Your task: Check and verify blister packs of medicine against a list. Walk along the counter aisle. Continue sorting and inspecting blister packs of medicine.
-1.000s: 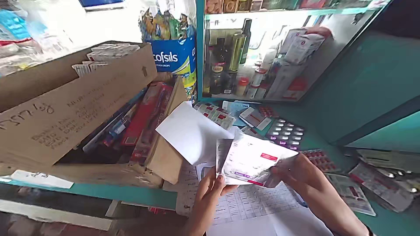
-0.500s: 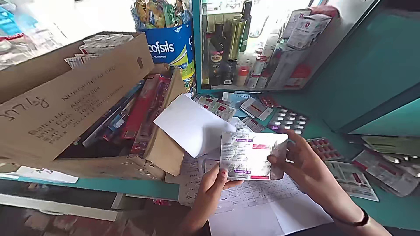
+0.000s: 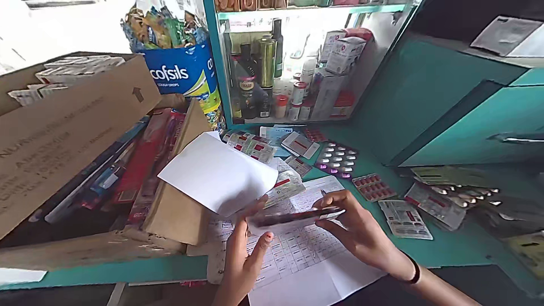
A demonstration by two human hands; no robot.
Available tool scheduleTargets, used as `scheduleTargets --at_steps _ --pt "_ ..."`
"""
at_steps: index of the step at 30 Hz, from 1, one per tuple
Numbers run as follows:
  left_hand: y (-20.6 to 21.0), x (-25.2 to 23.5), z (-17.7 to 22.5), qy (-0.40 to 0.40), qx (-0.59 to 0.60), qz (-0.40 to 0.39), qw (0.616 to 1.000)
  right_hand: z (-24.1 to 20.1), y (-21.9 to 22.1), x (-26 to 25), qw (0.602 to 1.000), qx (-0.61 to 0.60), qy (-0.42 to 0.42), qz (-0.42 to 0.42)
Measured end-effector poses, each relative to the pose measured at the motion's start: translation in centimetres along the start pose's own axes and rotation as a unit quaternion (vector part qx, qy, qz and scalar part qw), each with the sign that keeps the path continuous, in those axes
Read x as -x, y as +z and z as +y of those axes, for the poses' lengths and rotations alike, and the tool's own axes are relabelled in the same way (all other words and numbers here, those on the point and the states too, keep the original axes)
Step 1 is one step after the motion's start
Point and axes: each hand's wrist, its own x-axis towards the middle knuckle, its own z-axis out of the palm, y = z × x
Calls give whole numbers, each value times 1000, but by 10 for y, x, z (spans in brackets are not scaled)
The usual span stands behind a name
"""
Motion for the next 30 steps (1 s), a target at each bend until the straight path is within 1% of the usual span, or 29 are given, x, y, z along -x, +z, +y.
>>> scheduleTargets --at_steps 1,3,4,6,7,9,11,13,14,17,18,19,20,21,23,24,25,27,28,29,30 --pt "0 0 -2 6 -15 -6 1000 2 1 1 1000 16 8 -15" --pt "1 3 -5 -27 -23 -11 999 7 1 4 996 68 45 -48" --pt "3 5 -6 -50 -23 -9 998 7 -3 4 990 99 61 -76" --pt "2 6 -6 -70 -21 -8 997 1 -21 -3 975 161 68 -140" --pt "2 7 -5 -83 -23 -3 996 -1 -34 -9 968 196 65 -144" --pt "3 10 1 -124 -28 6 992 2 -61 -23 947 285 101 -104" --pt "3 10 4 -147 -33 7 989 21 -84 -39 909 377 159 -79" --pt "4 10 6 -159 -28 5 987 40 -93 -52 853 436 259 -120" --pt "4 10 7 -167 -24 2 986 49 -94 -56 832 447 293 -145" --pt "5 9 7 -194 -11 -3 981 58 -87 -62 788 484 333 -184" --pt "5 9 7 -200 -7 0 980 57 -84 -63 773 504 336 -187" --pt "5 9 8 -210 -2 6 978 54 -81 -61 766 524 329 -174" --pt "4 9 9 -220 4 12 976 52 -81 -56 768 547 301 -140" --pt "4 8 10 -225 9 18 974 48 -83 -51 775 570 256 -92" --pt "4 8 10 -226 26 35 973 30 -94 -46 794 578 188 17" --pt "5 9 10 -227 34 46 972 20 -101 -43 806 564 161 77" --pt "5 8 10 -229 38 56 971 8 -106 -41 825 526 152 140" --pt "7 8 12 -241 36 75 967 -12 -111 -34 866 404 149 254" --pt "8 7 13 -247 33 81 965 -17 -111 -28 892 310 165 284" --pt "9 6 13 -251 30 84 964 -20 -106 -25 921 179 176 299" --pt "10 6 14 -253 23 87 963 -21 -98 -22 935 63 193 291"
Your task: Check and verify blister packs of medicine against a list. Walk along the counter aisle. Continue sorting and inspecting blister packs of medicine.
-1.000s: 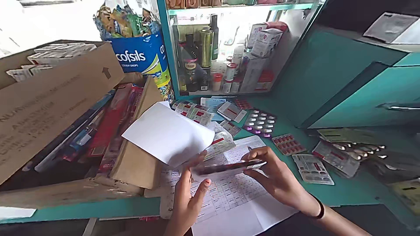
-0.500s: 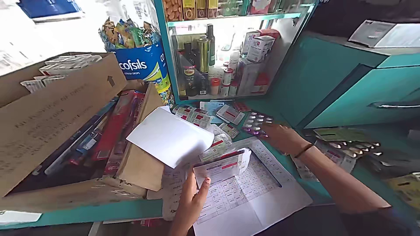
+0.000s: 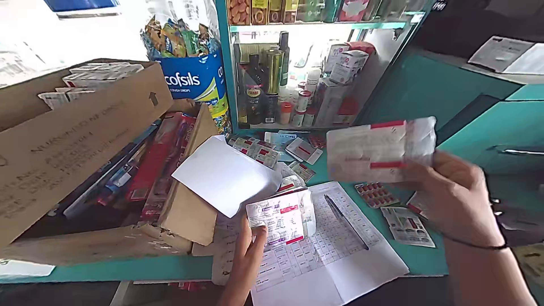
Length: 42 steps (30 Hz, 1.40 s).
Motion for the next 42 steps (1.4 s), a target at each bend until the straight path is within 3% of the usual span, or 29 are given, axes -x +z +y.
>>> scheduleTargets --at_steps 3,9,12,15,17,19,21,23,27,31,34,36,39,42 --pt "1 1 1 -11 -6 -3 1000 7 22 27 976 -127 104 -146" --pt "0 0 -1 6 10 -20 1000 16 67 61 951 -7 133 -278" --pt "1 0 0 25 -6 -24 999 19 74 68 944 151 34 -290" --pt "-1 1 -3 34 -7 -33 999 20 80 75 938 231 -90 -242" --pt "-2 2 -4 43 2 -38 998 26 81 72 946 196 -106 -234" --pt "-3 2 -5 61 15 -47 997 31 82 65 958 83 -53 -271" --pt "-3 4 -5 100 19 -60 993 26 83 62 945 -68 20 -318" --pt "-8 5 -7 165 -4 -81 983 22 85 63 938 -135 6 -318" --pt "-15 0 -23 225 -72 -80 968 38 83 75 949 -62 -121 -285" --pt "-15 -3 -18 165 3 -106 981 38 80 78 938 -33 -127 -320" --pt "-16 -2 -12 155 -12 -112 982 27 75 74 924 -6 -137 -358" --pt "-17 -3 -11 148 -30 -113 982 10 55 74 924 143 -166 -314" --pt "-18 -3 -12 144 -20 -123 982 -20 -10 68 900 391 -179 -75" --pt "-17 -1 -12 138 -10 -117 983 -40 -105 59 844 534 -20 41"
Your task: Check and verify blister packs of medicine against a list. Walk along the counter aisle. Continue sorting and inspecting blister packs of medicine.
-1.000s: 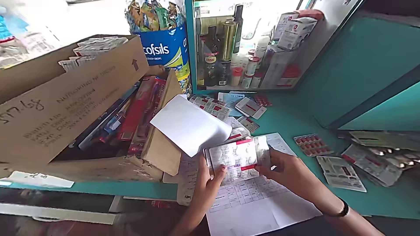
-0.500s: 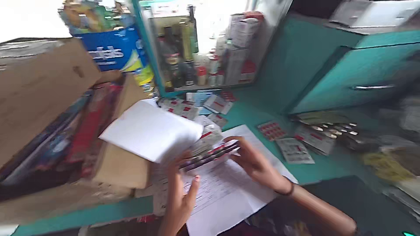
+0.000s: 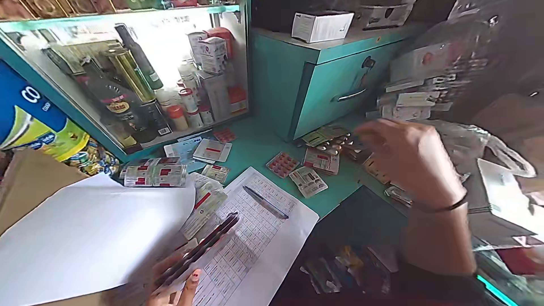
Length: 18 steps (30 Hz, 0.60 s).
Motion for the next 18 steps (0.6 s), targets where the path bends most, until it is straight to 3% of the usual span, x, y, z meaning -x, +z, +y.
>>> scheduleTargets --at_steps 3,6,11,15,18 --pt "-1 0 0 1 4 -8 1000 95 -1 -16 971 86 177 -139" --pt "0 -1 0 7 11 -19 1000 147 26 -17 941 126 242 -199" --pt "-3 -1 -1 1 8 -24 1000 148 48 -8 933 122 290 -175" --pt "-2 -1 1 -3 10 -34 999 159 37 -10 947 99 267 -149" --pt "-3 -2 -2 4 18 -44 999 159 27 -13 950 97 224 -197"
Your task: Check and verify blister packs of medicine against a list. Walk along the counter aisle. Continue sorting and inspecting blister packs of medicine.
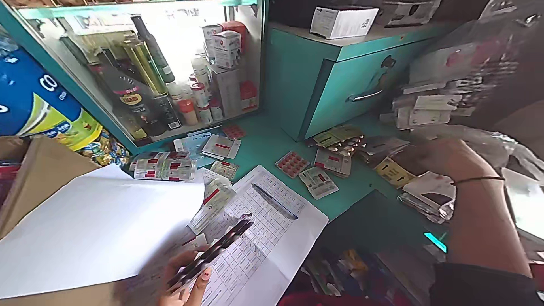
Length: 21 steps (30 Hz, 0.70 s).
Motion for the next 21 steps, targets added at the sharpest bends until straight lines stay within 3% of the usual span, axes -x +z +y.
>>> scheduleTargets --at_steps 3,5,9,14,18,21 --pt "0 -1 1 2 -6 -3 1000 -27 -8 14 997 25 28 -60" --pt "0 0 1 0 -4 -4 1000 -41 -11 25 996 21 60 -58" --pt "-2 -1 1 0 -2 -8 1000 1 9 3 998 -23 24 46" --pt "0 1 1 -1 -9 3 1000 -17 -10 33 977 -45 83 189" --pt "-3 0 -1 24 19 -18 999 -66 -7 55 962 -90 -46 254" --pt "-9 -2 2 79 100 -94 987 -98 6 71 929 -158 -218 253"
